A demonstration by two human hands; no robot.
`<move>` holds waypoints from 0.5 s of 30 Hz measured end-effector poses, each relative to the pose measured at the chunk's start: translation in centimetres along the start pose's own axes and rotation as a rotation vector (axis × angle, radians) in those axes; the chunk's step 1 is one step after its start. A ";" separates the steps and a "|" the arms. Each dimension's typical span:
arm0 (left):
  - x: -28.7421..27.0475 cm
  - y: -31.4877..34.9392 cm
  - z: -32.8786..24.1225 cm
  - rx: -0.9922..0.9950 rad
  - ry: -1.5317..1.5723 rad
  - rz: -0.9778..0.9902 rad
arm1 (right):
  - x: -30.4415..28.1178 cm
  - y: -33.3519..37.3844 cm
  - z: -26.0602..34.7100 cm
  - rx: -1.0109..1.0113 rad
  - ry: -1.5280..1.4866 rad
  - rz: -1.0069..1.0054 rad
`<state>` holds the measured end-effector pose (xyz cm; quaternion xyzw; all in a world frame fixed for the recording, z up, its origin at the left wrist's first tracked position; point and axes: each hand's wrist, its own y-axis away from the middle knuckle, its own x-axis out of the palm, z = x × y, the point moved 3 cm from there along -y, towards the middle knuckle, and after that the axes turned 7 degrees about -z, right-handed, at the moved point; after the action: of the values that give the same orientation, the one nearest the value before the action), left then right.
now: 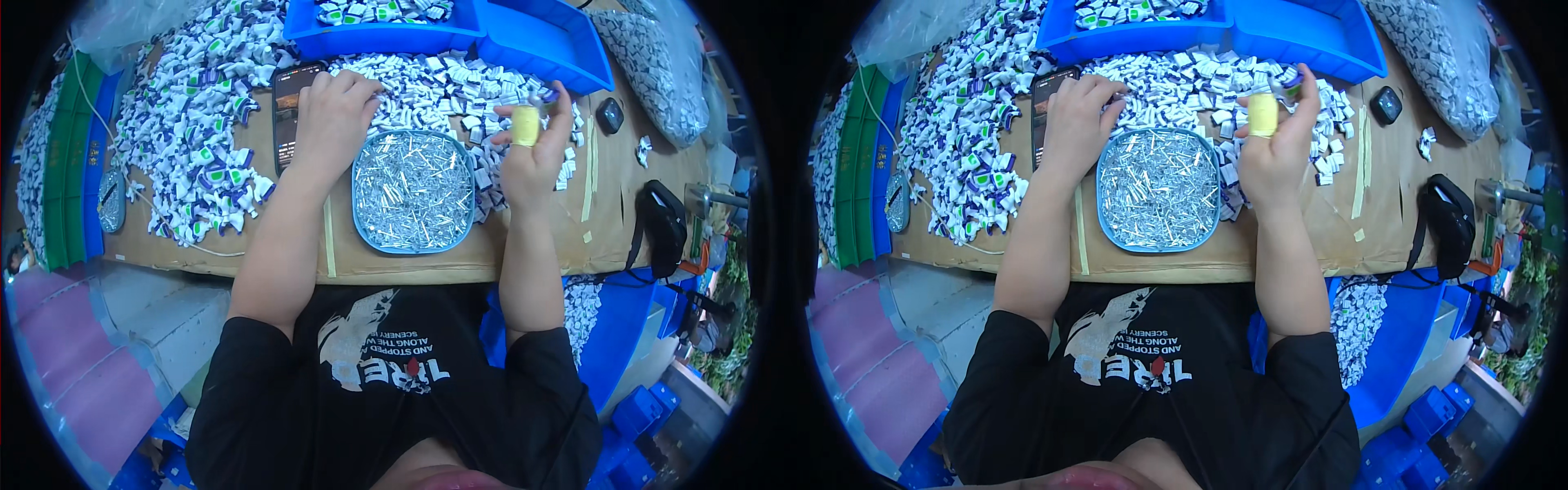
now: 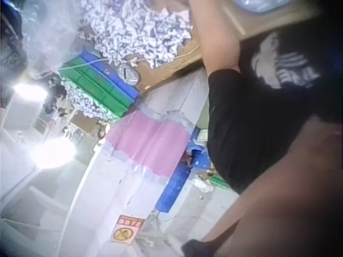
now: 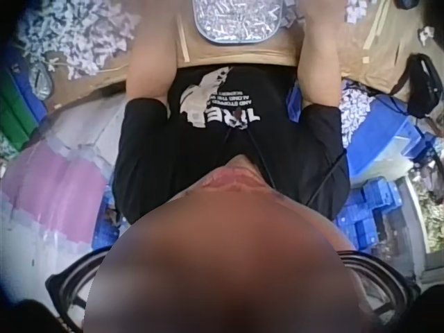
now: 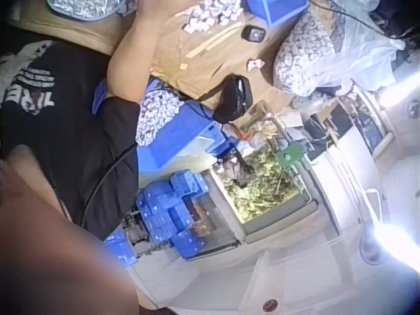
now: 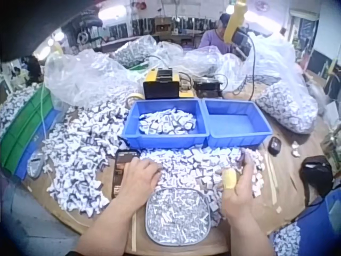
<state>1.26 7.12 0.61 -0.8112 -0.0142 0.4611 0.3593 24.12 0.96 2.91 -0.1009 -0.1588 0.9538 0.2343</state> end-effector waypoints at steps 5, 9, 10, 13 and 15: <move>-0.2 -0.2 -0.1 -0.026 -0.042 0.020 | 1.7 0.7 -0.9 -0.195 0.492 0.197; 0.3 0.0 0.0 0.001 -0.037 -0.016 | 2.7 1.1 -0.2 -0.298 0.557 0.240; 0.4 -0.1 -0.1 0.006 -0.045 -0.027 | 2.7 1.1 -0.3 -0.253 0.563 0.256; -0.1 -0.2 -0.6 0.044 0.010 -0.065 | 3.1 1.5 -0.1 -0.219 0.585 0.268; -0.7 0.0 -1.5 0.051 0.046 -0.087 | 3.1 1.7 -0.5 -0.265 0.681 0.304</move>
<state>2.03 5.99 1.56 -0.8108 -0.0297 0.4265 0.3997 20.85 1.20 1.46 -0.4630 -0.1770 0.8609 0.1147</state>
